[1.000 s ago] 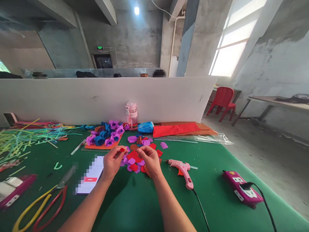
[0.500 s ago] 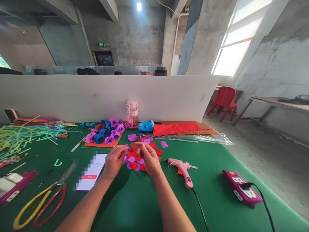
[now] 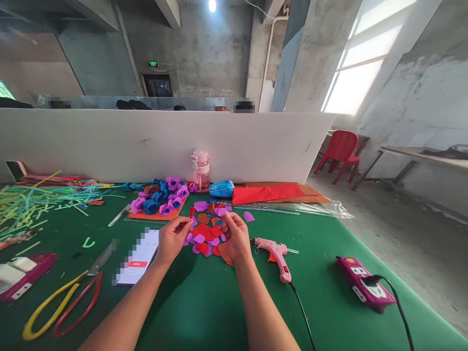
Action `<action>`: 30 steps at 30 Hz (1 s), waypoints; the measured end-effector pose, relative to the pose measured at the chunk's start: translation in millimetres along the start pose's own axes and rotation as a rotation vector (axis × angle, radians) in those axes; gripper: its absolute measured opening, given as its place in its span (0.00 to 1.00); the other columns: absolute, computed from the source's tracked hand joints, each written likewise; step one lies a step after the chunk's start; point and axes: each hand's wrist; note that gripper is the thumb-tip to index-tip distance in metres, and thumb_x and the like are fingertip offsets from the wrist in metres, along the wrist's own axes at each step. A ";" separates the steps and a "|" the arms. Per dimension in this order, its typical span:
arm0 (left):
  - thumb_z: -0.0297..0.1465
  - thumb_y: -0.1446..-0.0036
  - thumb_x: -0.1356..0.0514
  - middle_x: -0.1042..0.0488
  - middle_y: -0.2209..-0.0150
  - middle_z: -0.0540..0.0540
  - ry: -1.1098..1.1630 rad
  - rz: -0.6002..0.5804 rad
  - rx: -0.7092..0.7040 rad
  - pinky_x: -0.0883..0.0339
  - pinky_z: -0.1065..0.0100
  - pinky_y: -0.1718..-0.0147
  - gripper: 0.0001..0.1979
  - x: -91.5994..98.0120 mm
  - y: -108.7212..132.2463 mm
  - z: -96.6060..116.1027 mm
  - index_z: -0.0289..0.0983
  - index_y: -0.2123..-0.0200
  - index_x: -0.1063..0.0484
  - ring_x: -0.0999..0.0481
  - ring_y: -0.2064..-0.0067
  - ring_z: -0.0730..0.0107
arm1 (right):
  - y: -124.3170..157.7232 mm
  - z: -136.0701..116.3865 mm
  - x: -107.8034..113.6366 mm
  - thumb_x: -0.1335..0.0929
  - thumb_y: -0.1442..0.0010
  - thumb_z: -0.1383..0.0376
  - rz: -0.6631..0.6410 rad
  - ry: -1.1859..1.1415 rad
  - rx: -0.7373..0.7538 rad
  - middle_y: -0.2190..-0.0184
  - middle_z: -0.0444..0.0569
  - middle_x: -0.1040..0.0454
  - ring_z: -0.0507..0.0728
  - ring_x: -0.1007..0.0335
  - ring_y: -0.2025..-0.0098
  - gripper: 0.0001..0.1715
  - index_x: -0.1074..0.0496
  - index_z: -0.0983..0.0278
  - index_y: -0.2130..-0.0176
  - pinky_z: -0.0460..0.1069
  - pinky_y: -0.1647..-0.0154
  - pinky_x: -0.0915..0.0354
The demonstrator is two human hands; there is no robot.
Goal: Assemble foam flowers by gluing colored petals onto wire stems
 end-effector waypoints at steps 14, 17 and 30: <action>0.38 0.59 0.33 0.28 0.78 0.50 0.492 -0.059 0.438 0.38 0.75 0.80 0.14 0.8 -2.0 38.6 0.33 0.73 0.29 0.34 0.80 0.79 | 1.8 24.8 -5.7 0.28 0.52 0.55 -0.113 0.311 0.046 0.74 0.44 0.28 0.49 0.38 0.74 0.16 0.23 0.63 0.67 0.45 0.70 0.40; 0.38 0.58 0.34 0.29 0.79 0.50 0.465 -0.075 0.431 0.37 0.75 0.80 0.14 1.0 15.2 50.5 0.33 0.74 0.28 0.32 0.80 0.78 | 13.3 25.3 -19.9 0.29 0.51 0.53 -0.217 0.254 -0.013 0.72 0.45 0.26 0.50 0.35 0.73 0.18 0.23 0.62 0.64 0.46 0.69 0.38; 0.35 0.60 0.32 0.29 0.78 0.51 0.638 -0.193 0.531 0.38 0.74 0.80 0.12 -3.0 81.9 86.2 0.33 0.76 0.28 0.34 0.80 0.79 | 84.5 0.8 -11.1 0.25 0.57 0.56 -0.171 0.184 -0.143 0.79 0.43 0.28 0.49 0.37 0.76 0.15 0.22 0.64 0.72 0.45 0.72 0.39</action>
Point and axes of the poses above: each hand's wrist, its own y-axis away from the middle knuckle, its own x-axis out of the back of the hand, z = x × y
